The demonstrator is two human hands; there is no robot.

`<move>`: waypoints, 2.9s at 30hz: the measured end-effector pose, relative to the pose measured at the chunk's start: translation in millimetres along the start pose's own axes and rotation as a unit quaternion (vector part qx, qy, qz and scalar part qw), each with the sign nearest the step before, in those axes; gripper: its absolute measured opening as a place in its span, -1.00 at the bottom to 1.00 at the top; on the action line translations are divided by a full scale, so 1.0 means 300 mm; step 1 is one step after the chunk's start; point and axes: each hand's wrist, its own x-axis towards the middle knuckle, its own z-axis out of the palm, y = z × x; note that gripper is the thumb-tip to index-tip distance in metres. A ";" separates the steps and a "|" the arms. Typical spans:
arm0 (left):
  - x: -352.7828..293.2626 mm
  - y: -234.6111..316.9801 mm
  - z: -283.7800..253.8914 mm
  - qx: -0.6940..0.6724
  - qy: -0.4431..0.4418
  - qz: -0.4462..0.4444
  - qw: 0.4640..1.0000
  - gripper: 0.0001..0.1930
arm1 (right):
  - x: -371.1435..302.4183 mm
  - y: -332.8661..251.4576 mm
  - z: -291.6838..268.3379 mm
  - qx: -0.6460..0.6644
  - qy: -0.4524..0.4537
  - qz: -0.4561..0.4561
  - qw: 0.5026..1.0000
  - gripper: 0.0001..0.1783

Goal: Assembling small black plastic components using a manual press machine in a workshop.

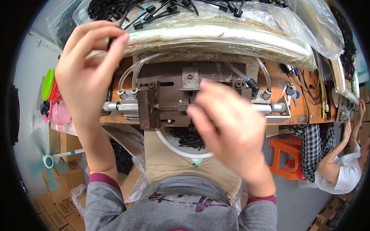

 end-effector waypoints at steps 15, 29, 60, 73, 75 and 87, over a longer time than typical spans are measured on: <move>-0.490 0.190 0.114 -0.114 -0.173 0.040 0.977 -0.68 | 0.446 0.246 0.013 -0.086 -0.021 0.119 0.989 -0.73; -0.465 0.220 0.152 -0.026 -0.173 0.041 0.984 -0.72 | 0.355 0.109 0.008 -0.042 0.056 0.032 0.997 -0.77; -0.514 0.164 0.008 -0.273 -0.075 -0.062 0.957 -0.63 | -0.148 -0.071 0.051 -0.107 -0.198 -0.048 0.973 -0.75; -0.516 0.203 -0.007 -0.326 -0.163 -0.004 0.931 -0.68 | -0.110 -0.072 0.004 0.546 -0.067 0.401 0.733 -0.85; -0.510 0.206 -0.008 -0.314 -0.176 0.007 0.933 -0.66 | -0.116 -0.057 0.008 0.567 -0.089 0.399 0.715 -0.87; -0.540 0.225 -0.041 -0.342 -0.175 -0.020 0.923 -0.65 | -0.120 -0.076 -0.011 0.516 0.008 0.363 0.776 -0.76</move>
